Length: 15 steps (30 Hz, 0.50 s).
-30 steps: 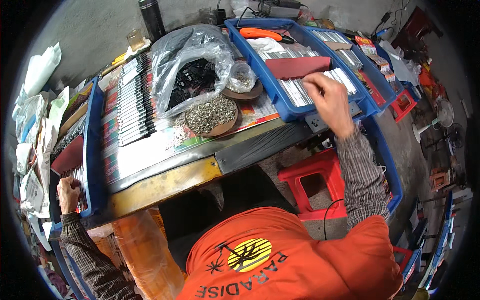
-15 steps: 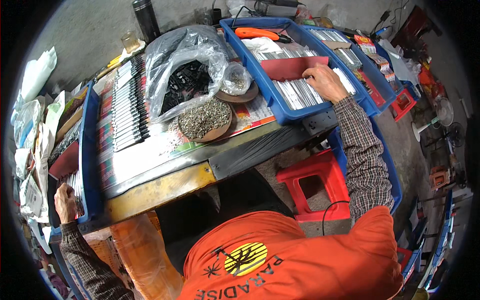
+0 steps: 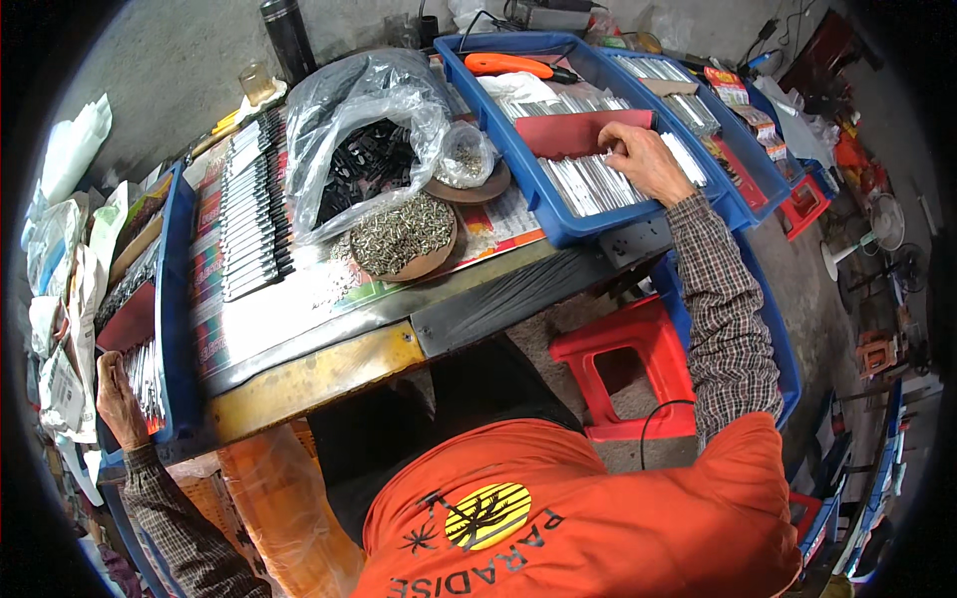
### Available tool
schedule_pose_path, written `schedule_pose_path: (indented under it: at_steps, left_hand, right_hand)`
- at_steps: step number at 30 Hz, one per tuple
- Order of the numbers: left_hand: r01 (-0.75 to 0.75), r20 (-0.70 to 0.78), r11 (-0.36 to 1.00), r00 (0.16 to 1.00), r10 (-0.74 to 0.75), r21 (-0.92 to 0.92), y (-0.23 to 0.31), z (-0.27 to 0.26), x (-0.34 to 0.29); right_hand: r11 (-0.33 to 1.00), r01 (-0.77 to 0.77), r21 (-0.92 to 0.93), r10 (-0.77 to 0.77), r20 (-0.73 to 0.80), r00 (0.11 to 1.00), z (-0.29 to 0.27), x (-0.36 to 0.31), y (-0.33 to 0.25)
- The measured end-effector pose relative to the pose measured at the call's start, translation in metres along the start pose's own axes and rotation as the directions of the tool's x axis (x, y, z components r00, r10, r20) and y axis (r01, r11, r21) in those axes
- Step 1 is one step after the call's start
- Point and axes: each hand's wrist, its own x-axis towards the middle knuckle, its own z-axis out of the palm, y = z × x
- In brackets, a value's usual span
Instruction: The person assembles wiper blade components by taking metal strips and plastic parts from bins, fitting the pieces together by hand, and lining up the assembled components in rows on the table.
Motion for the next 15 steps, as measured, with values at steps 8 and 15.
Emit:
schedule_pose_path:
  at_steps: [8,15]
  left_hand:
    - [0.044,-0.204,0.995,0.977,-0.061,-0.085,0.027,-0.007,-0.019]
    - [0.013,-0.128,0.828,0.986,-0.102,-0.561,0.099,-0.024,-0.027]
  right_hand:
    - [0.996,-0.066,-0.053,0.064,-0.034,0.997,-0.003,-0.011,-0.003]
    - [0.954,-0.007,0.300,0.094,-0.276,0.957,-0.018,-0.036,-0.035]
